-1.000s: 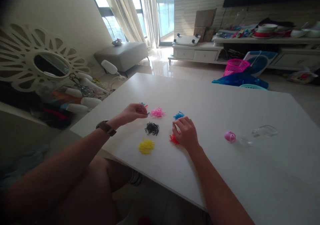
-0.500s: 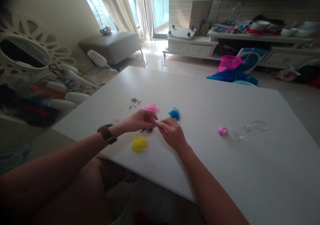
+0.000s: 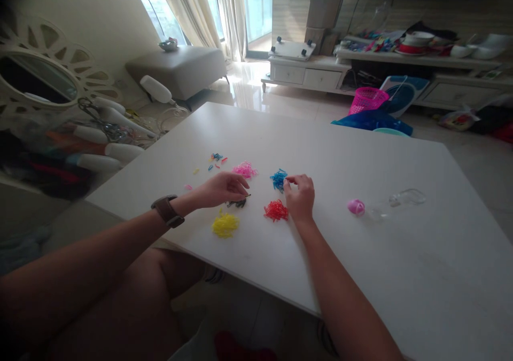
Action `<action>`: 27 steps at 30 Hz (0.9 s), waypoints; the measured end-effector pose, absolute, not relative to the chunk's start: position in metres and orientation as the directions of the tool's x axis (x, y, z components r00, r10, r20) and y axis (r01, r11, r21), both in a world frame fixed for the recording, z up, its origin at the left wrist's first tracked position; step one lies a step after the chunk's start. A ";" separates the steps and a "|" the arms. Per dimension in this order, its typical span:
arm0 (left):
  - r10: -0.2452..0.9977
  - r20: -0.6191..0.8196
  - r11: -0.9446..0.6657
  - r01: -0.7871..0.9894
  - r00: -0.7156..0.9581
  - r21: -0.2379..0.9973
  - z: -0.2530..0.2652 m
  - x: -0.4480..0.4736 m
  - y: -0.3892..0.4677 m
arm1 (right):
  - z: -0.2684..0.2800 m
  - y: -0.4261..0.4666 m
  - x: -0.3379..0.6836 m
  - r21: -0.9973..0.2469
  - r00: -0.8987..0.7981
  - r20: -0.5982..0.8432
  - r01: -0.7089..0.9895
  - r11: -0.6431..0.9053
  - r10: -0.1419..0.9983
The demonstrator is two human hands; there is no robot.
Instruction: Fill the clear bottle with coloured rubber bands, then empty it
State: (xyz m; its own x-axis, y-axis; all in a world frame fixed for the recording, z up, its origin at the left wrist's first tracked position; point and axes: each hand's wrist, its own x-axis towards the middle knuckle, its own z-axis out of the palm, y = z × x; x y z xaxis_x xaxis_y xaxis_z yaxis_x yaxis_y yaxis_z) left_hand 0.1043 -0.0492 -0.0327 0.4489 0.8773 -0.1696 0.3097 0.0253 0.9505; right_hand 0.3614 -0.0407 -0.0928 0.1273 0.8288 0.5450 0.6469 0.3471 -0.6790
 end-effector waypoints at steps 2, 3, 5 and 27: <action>0.882 -0.157 0.010 0.316 0.445 0.949 -0.032 0.103 -0.049 | -0.100 -0.033 0.368 -0.688 0.153 0.506 0.665 0.290 0.849; 0.883 -0.151 -0.001 0.324 0.444 0.946 -0.032 0.102 -0.049 | -0.103 -0.030 0.370 -0.687 0.154 0.490 0.673 0.272 0.858; 0.880 -0.147 -0.016 0.339 0.451 0.941 -0.032 0.101 -0.049 | -0.107 -0.027 0.373 -0.680 0.145 0.464 0.691 0.246 0.874; 0.847 -0.111 -0.026 0.250 0.519 0.968 -0.028 0.118 -0.049 | -0.072 -0.067 0.335 -0.491 -0.439 0.664 0.355 0.796 0.605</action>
